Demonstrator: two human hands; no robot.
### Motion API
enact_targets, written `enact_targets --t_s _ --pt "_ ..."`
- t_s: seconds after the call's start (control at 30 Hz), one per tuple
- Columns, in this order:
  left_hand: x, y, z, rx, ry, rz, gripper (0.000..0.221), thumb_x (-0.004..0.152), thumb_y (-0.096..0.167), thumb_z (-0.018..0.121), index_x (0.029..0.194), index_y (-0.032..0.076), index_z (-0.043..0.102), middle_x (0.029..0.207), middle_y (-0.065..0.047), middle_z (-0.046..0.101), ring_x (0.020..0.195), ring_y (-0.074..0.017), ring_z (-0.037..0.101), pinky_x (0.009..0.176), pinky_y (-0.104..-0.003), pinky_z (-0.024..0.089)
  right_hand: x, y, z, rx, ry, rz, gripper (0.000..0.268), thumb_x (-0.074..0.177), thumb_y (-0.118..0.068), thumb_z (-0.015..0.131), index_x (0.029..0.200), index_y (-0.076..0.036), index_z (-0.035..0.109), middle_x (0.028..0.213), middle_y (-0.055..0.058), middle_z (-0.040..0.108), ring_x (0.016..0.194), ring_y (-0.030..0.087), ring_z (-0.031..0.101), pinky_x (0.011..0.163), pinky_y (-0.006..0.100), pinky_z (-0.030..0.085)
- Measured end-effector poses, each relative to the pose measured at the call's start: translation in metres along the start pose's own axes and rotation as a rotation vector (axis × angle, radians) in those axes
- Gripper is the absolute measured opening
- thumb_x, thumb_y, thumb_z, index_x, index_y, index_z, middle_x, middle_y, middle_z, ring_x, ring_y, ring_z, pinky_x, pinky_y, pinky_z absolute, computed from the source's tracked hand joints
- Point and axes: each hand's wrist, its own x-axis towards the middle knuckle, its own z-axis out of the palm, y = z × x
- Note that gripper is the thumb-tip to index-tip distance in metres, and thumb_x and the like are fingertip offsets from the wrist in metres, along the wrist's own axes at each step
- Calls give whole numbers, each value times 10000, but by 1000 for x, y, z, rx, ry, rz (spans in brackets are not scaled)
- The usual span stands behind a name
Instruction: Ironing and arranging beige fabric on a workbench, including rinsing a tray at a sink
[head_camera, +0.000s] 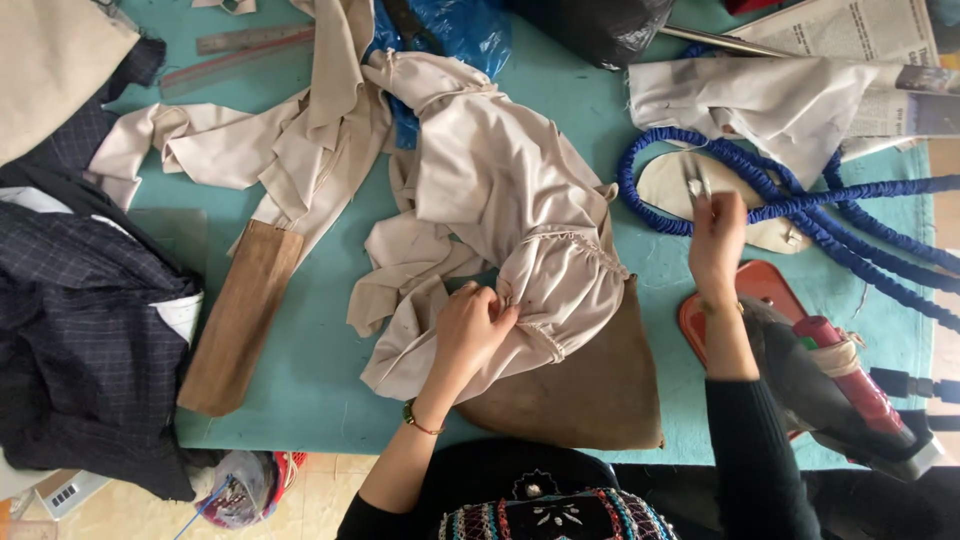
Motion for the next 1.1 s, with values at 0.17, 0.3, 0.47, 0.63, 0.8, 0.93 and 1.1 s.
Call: enact_targets --t_s 0.17,0.3,0.47,0.63,0.8,0.93,1.1 --pt "4 12 -20 -141 -107 -48 318 877 515 667 829 201 679 807 -31 685 856 -301 731 735 -446 570 -32 -96 -46 838 -25 434 51 1202 -135 398 1152 -139 408 841 71 533 619 134 481 556 245 375" --pt "-6 21 -32 -499 -25 -65 223 856 436 772 901 221 737 805 -19 746 811 -234 747 688 -346 584 -56 -137 -60 1007 -91 455 53 1180 -156 390 1167 -196 357 652 -35 298 549 69 249 518 207 247" --pt "-20 50 -32 -1475 -36 -229 141 951 157 726 1026 56 664 758 12 619 735 -38 665 706 -212 603 -89 -226 -74 942 -231 575 68 1009 -140 643 1056 -92 655 1002 17 696 784 47 629 708 204 523" --pt "-21 61 -13 -1529 11 -143 105 957 84 708 1021 50 632 764 -8 649 719 -14 628 618 -166 532 -107 -244 -70 907 -299 365 172 1052 -141 535 990 -49 667 673 31 583 572 68 418 560 216 369" --pt "-24 74 -22 -1635 7 -171 247 940 48 727 1110 72 549 857 -49 739 724 -23 671 597 -153 541 -118 -247 -80 790 -299 283 260 1088 -131 462 1081 -15 695 539 45 547 515 97 346 507 231 308" --pt "-29 86 -28 -1566 12 -125 324 926 55 753 1163 62 532 889 -79 758 735 -23 640 593 -156 548 -131 -240 -90 828 -301 256 268 1083 -87 385 1289 -6 536 515 48 508 467 123 378 484 247 334" --pt "-33 92 -21 -1467 33 -74 370 915 47 760 1192 71 516 896 -80 757 765 -18 624 614 -155 550 -135 -255 -96 981 -385 260 380 1091 -139 317 1451 -21 350 546 73 544 396 126 466 454 239 394"
